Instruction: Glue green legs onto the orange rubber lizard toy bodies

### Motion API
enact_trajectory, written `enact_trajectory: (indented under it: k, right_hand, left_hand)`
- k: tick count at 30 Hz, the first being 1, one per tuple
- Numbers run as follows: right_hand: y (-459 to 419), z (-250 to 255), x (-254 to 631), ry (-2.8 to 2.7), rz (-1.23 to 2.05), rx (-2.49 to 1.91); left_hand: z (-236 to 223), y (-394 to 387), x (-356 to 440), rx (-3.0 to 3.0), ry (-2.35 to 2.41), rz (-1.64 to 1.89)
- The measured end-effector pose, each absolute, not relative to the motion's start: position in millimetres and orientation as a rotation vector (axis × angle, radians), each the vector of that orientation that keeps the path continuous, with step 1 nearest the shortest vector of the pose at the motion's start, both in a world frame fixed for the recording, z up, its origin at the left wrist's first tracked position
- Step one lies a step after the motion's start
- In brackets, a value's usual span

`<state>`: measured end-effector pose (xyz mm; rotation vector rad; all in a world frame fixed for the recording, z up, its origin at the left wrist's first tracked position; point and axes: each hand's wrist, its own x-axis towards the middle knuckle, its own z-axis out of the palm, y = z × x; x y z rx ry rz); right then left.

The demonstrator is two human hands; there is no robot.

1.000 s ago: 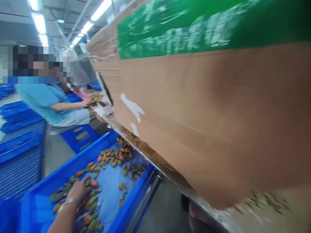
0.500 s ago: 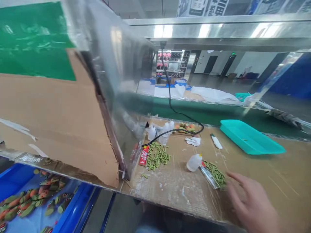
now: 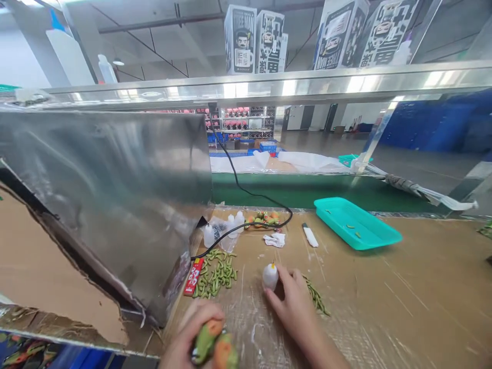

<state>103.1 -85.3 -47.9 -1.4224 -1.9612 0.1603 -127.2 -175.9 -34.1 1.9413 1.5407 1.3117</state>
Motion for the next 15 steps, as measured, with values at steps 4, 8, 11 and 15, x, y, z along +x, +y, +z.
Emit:
enact_trajectory:
  k: [4,8,11,15]
  right_hand:
    - [-93,-56,111,-1.947,0.16,-1.351]
    - [-91,-60,113,-1.917,0.143,-1.312]
    - [-90,-61,116,-1.883,0.113,-1.286]
    - [-90,-67,127,-1.864,0.034,-1.285]
  left_hand:
    - [-22,-141,-70,2.391,1.661,0.929]
    - [-30,-127,-46,2.51,1.82,0.755]
    - [-33,-121,-42,2.524,1.888,0.688]
    - [-34,-119,-43,2.487,1.927,0.713]
